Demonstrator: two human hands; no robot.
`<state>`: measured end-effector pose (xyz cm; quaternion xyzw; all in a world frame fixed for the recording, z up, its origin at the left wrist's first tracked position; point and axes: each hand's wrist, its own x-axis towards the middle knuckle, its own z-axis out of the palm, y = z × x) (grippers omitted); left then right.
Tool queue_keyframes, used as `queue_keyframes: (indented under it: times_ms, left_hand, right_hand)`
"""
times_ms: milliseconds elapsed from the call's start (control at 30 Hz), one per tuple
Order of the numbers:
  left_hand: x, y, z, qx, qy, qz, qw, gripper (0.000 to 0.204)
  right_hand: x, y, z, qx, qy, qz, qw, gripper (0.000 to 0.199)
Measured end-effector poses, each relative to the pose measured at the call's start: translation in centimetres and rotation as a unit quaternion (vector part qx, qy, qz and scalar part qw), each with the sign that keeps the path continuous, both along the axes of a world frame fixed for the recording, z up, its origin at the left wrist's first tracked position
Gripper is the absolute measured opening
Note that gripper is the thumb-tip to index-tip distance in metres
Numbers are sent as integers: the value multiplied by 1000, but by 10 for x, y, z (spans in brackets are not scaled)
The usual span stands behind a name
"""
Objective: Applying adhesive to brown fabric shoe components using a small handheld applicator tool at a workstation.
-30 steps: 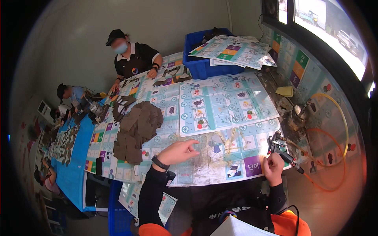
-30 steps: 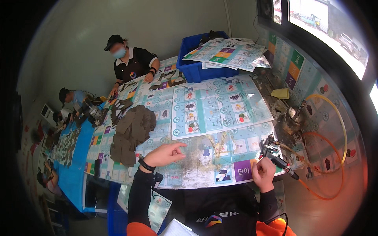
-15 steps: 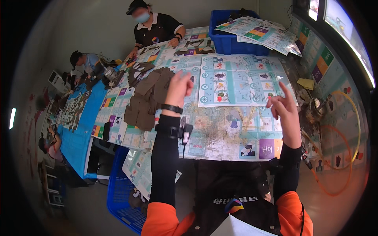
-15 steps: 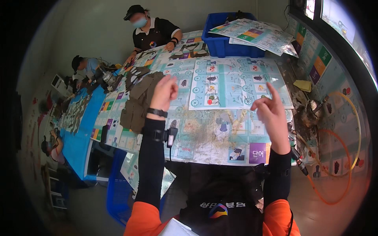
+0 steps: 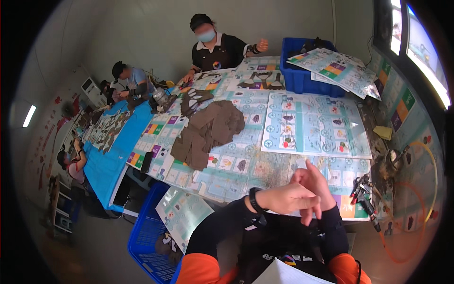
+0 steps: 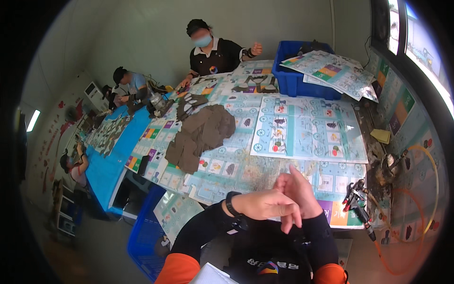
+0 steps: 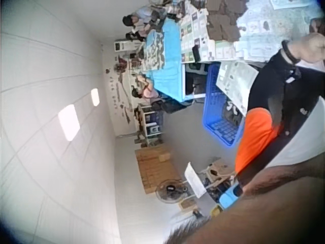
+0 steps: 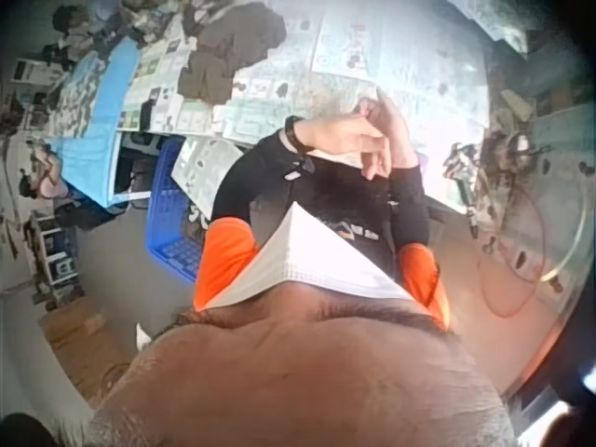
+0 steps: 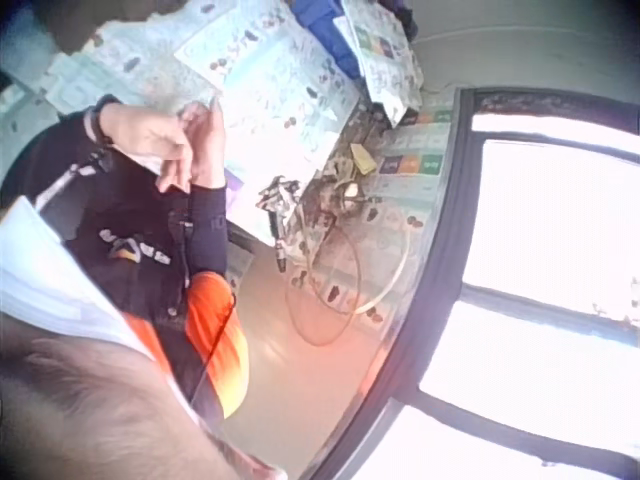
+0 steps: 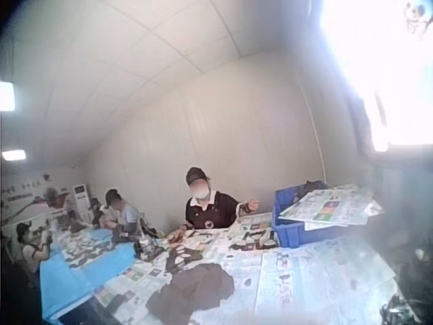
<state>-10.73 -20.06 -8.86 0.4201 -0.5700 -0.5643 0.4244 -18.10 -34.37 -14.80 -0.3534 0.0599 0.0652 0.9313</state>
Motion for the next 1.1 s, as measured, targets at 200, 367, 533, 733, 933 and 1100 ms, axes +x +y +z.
queue_keyframes:
  times_ms: [200,367,533,733,933,1100]
  left_hand:
    - [49,17,-34,27,-25,209,977,24]
    - [75,31,-41,47,-27,274,960,22]
    - [110,57,-37,35,-89,373,923,20]
    - [176,92,-36,30,-206,512,834,21]
    - [244,133,-40,65,-491,644,582,26]
    - [299,119,-35,84,-578,642,497,40]
  right_hand:
    - [-54,-30,-15,-157,-29,-92,983,30]
    - [-88,-35,-18,-252,20,-148,956,19]
    - [-119,-48,-30,-273,22,-233,933,15]
    - [-138,-65,-41,-263,38,-329,906,16]
    - [-130,-65,-43,-237,-3,-365,900,14]
    - [-127,-51,-40,-300,18,-301,905,8]
